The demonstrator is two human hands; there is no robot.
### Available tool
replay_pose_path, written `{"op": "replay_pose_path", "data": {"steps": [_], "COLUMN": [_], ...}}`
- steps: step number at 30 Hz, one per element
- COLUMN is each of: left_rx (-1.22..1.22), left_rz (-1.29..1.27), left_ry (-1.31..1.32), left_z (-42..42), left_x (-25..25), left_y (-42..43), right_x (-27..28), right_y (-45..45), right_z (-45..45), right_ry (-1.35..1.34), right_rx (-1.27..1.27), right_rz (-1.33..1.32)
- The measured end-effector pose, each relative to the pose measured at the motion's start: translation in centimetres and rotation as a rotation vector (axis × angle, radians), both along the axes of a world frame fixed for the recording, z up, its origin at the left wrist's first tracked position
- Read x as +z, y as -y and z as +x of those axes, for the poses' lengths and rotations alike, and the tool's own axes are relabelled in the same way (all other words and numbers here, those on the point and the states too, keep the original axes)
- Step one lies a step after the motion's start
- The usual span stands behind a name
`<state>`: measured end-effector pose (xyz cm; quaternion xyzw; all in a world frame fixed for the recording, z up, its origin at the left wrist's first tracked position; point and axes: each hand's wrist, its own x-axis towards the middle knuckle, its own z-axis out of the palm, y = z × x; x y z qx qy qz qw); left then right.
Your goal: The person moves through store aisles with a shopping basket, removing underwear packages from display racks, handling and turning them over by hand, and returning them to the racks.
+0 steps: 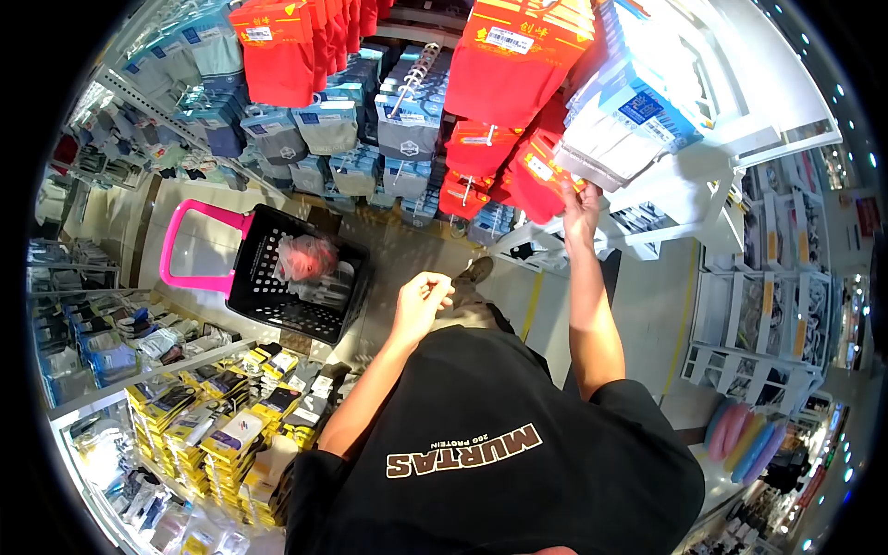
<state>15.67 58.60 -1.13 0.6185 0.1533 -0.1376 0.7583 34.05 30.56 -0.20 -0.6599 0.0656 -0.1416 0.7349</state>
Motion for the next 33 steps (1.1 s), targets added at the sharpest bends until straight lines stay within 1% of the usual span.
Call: {"op": "replay_pose_path", "data": {"steps": [1, 3, 4, 7, 8, 11, 12, 13, 15, 16, 17, 19, 20, 21, 23, 25, 26, 27, 28, 29, 30, 31, 32, 33], "left_rx": [-0.007, -0.018, -0.023, -0.053, -0.064, -0.132, -0.130, -0.127, -0.118, -0.137, -0.237, -0.430, -0.435, -0.311, -0.050, 0.118, 0.171, 0.225, 0.215, 0.210, 0.203, 0.192, 0.153, 0.128], "left_rz": [-0.001, -0.009, -0.015, -0.033, -0.040, 0.037, 0.040, 0.169, 0.428, 0.445, 0.344, 0.137, 0.169, 0.051, -0.187, -0.295, -0.309, -0.324, -0.316, -0.319, -0.323, -0.327, -0.253, -0.307], "left_ry": [-0.002, -0.005, -0.009, -0.013, -0.014, 0.055, 0.127, 0.238, 0.449, 0.487, 0.396, 0.215, 0.116, 0.077, 0.007, -0.075, -0.144, -0.214, -0.052, -0.086, -0.120, -0.153, -0.014, -0.021], "left_z": [0.1, 0.5, 0.6, 1.0, 1.1, 1.4, 1.5, 1.6, 1.5, 1.6, 1.5, 1.3, 1.1, 0.8, 0.3, 0.6, 0.8, 1.0, 1.2, 1.1, 1.1, 1.2, 1.3, 1.3], "left_x": [0.1, 0.0, -0.1, -0.4, -0.5, -1.2, -0.7, -0.4, 0.1, 1.1, 1.1, 0.9, 0.7, 0.5, 0.4, 1.7, 2.6, 3.1, 2.4, 2.0, 2.1, 2.1, 1.0, 1.7], "left_y": [0.1, 0.3, 0.5, 0.9, 1.2, 1.8, 2.1, 2.5, 3.1, 3.2, 2.8, 2.0, 1.7, 1.7, 2.0, 1.7, 1.4, 1.2, 1.1, 1.1, 1.0, 1.0, 0.8, 0.6], "right_x": [1.7, 2.8, 3.0, 3.1, 3.2, 4.1, 4.4, 3.5, 3.2, 2.8, 2.2, 0.8, 0.2, 0.0, 0.3, -0.1, -0.3, 0.2, 1.4, 2.5, 2.8, 2.0, 2.0, 2.8], "right_y": [-0.4, 0.7, 0.9, 2.2, 2.4, 1.7, 0.7, 0.3, -1.8, -3.4, -4.6, -6.1, -6.8, -7.6, -8.1, -7.6, -7.6, -8.4, -9.1, -9.8, -10.5, -10.6, -10.7, -11.1], "right_z": [-1.0, -2.6, -3.0, -4.8, -5.4, -6.7, -7.3, -7.7, -9.1, -9.6, -10.0, -10.5, -10.8, -11.1, -11.7, -12.2, -12.5, -12.9, -13.3, -13.7, -14.0, -14.0, -14.1, -14.2], "right_ry": [0.015, -0.049, -0.014, -0.047, -0.015, -0.102, -0.087, -0.104, -0.227, -0.235, -0.287, -0.453, -0.426, -0.395, -0.424, -0.418, -0.410, -0.330, -0.352, -0.371, -0.268, -0.069, -0.050, -0.031], "right_rx": [-0.005, -0.024, -0.027, 0.036, 0.073, 0.181, 0.223, 0.284, 0.265, 0.243, 0.234, 0.196, 0.168, 0.144, 0.215, 0.391, 0.482, 0.523, 0.572, 0.618, 0.646, 0.653, 0.615, 0.573], "right_rz": [0.024, -0.019, 0.020, -0.001, 0.013, 0.120, 0.145, 0.158, 0.176, 0.331, 0.429, 0.487, 0.436, 0.289, 0.324, 0.082, -0.039, -0.095, -0.121, -0.148, -0.126, -0.380, -0.434, -0.488]}}
